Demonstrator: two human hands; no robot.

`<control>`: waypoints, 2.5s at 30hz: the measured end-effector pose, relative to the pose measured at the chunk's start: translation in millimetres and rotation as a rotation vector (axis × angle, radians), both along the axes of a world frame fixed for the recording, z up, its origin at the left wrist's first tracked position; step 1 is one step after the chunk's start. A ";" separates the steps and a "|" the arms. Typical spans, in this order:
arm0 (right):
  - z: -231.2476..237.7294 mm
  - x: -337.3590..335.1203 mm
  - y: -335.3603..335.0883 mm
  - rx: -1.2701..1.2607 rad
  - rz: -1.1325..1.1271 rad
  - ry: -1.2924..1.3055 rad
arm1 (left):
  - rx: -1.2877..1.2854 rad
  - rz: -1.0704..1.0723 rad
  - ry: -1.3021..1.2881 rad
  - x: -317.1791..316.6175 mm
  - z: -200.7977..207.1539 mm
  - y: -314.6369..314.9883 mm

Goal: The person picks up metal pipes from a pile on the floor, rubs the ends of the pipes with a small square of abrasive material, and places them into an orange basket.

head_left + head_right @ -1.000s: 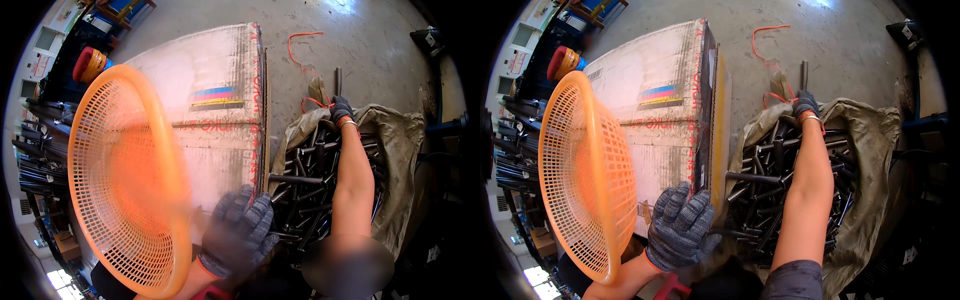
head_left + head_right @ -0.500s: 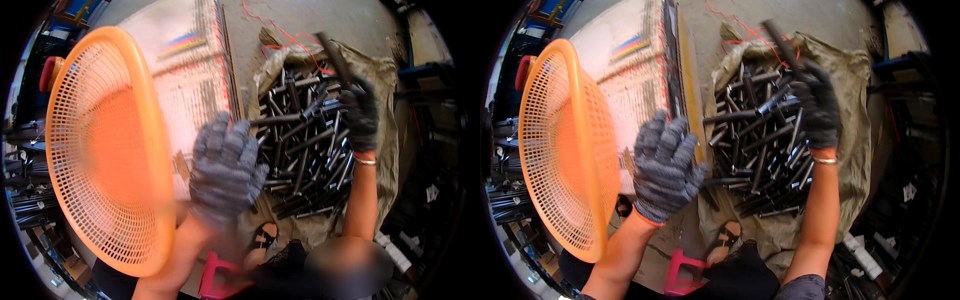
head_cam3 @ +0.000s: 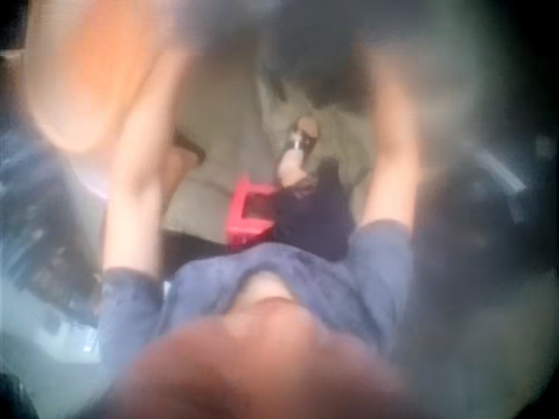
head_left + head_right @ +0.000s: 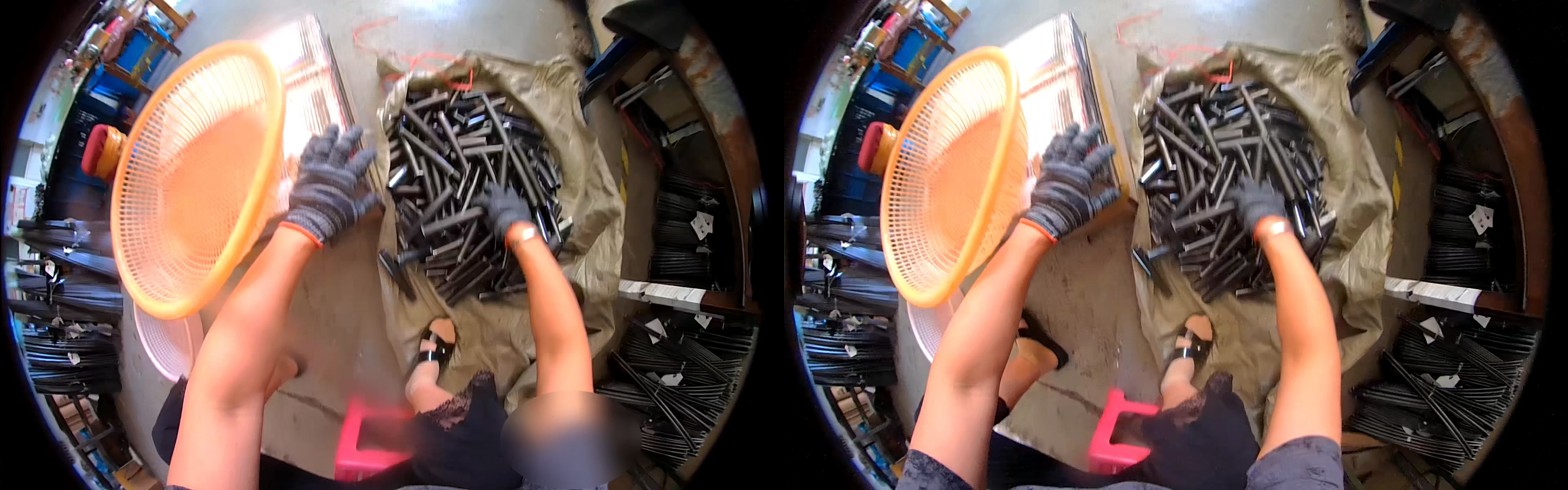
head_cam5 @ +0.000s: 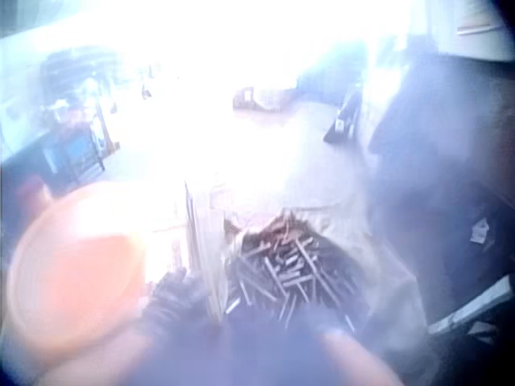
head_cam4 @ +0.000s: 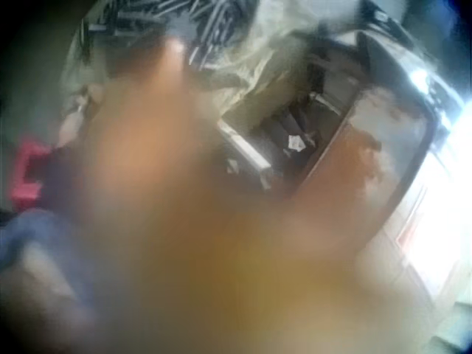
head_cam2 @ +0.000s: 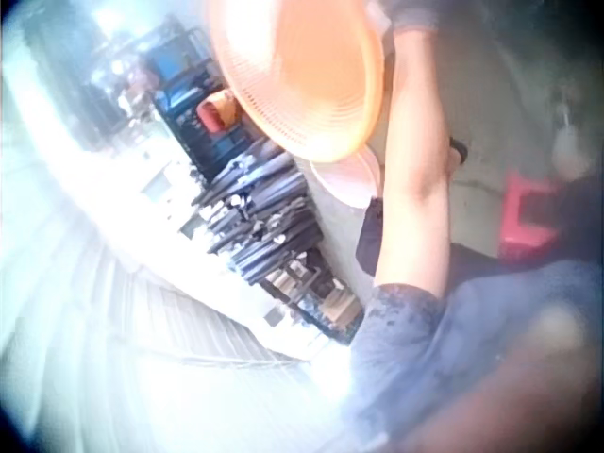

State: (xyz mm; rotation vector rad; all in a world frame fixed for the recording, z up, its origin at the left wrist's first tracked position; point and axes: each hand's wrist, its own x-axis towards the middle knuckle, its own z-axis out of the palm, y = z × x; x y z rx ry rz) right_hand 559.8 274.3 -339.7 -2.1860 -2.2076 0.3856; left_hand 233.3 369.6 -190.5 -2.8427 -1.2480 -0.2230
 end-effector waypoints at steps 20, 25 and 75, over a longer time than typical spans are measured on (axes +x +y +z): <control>-10.9 -195.2 -31.4 -0.151 0.820 0.102 | 0.106 -0.024 -0.010 8.5 -6.9 -6.6; -37.6 -148.3 -33.2 0.311 0.438 0.067 | 0.119 -0.011 -0.007 -2.3 -7.1 -8.1; -54.6 -138.0 216.1 0.043 0.342 -0.298 | 0.037 -0.044 -0.139 1.6 -1.3 -3.4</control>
